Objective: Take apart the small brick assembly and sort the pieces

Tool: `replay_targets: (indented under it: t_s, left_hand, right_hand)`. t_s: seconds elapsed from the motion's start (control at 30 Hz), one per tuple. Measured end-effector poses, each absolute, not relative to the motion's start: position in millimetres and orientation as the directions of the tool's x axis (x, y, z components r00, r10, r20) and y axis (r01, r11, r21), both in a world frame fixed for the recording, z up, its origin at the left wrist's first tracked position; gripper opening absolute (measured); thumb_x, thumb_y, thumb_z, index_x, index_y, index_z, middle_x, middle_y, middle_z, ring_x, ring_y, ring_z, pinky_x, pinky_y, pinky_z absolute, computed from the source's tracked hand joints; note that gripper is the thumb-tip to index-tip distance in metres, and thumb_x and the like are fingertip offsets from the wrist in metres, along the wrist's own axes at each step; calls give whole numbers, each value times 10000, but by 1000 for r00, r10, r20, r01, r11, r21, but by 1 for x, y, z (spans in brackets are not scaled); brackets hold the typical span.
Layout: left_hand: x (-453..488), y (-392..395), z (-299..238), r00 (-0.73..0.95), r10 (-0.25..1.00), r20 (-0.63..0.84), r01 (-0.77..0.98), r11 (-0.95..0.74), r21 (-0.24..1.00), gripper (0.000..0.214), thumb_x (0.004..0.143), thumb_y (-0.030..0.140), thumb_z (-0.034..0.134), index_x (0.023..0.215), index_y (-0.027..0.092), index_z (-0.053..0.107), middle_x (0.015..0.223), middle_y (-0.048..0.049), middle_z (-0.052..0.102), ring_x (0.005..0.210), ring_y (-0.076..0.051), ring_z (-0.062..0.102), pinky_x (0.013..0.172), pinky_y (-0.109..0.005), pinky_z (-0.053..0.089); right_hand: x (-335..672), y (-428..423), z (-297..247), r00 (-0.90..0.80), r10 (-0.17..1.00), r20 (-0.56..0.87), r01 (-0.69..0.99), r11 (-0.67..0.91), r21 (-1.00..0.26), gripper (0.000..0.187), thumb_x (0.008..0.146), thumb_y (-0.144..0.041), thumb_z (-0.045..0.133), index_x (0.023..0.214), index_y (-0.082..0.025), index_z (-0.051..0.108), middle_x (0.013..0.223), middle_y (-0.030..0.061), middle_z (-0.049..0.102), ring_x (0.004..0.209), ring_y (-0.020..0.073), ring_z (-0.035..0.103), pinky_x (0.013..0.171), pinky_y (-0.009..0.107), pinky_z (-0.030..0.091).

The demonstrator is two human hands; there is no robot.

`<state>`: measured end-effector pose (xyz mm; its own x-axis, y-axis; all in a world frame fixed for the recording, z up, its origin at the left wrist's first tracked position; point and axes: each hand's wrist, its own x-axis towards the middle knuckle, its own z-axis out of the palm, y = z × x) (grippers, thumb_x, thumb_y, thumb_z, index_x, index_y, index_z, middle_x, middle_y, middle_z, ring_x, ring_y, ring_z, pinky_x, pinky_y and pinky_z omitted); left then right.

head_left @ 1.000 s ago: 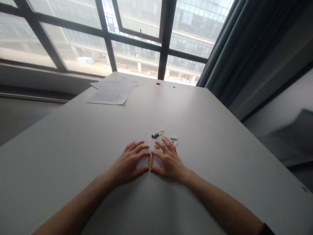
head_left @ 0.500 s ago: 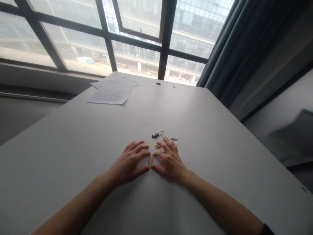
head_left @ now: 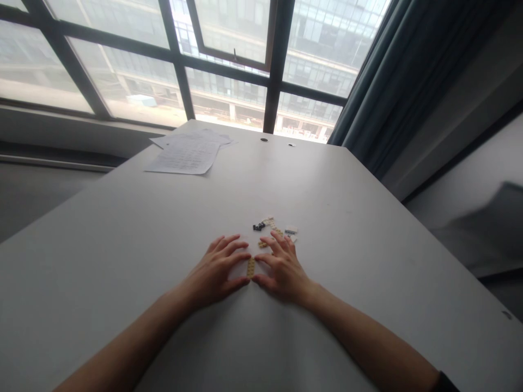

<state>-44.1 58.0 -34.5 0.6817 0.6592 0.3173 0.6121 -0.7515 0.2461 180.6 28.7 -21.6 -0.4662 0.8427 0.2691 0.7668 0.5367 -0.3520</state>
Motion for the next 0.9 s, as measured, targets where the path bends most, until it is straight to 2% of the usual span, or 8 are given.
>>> replay_targets:
  t_s: [0.2,0.3,0.53,0.73,0.9]
  left_hand:
    - [-44,57,-32,680,656,327,608,-754,248,414,816,470,588,1174,263,574,1294,-77,546,1300,-297,385,1088,-498,246]
    - [-44,58,-32,679,658,326,607,-753,255,442,811,457,596,1200,252,559,1290,-81,551,1296,-298,389,1087,-496,252]
    - [-44,59,-34,685,673,279,626,-739,247,546,772,498,631,1249,255,520,1316,-85,532,1315,-321,353,1104,-538,193]
    - [-41,56,-31,667,698,261,654,-716,244,527,785,519,611,1253,294,520,1340,-68,515,1339,-334,316,1105,-596,130]
    - [-38,55,-30,653,702,284,660,-711,241,509,778,509,621,1226,279,548,1332,-76,522,1340,-340,310,1111,-609,87]
  right_hand:
    - [181,28,-23,-458,841,288,757,539,-368,378,769,-434,679,1097,-249,643,1393,85,451,1377,309,222,1106,553,111]
    - [183,29,-21,-426,843,329,748,533,-395,374,760,-413,694,1090,-242,650,1362,84,483,1352,304,272,1098,533,164]
    - [209,44,-3,-184,878,441,786,401,-471,246,795,-325,656,1027,-246,671,1283,80,539,1304,287,352,1061,498,265]
    - [249,46,-8,-100,886,453,824,329,-461,200,810,-320,631,994,-251,670,1243,77,560,1267,277,401,1039,492,298]
    - [264,39,-30,-37,873,486,850,284,-444,164,806,-279,613,952,-234,674,1192,80,579,1224,271,435,1020,482,313]
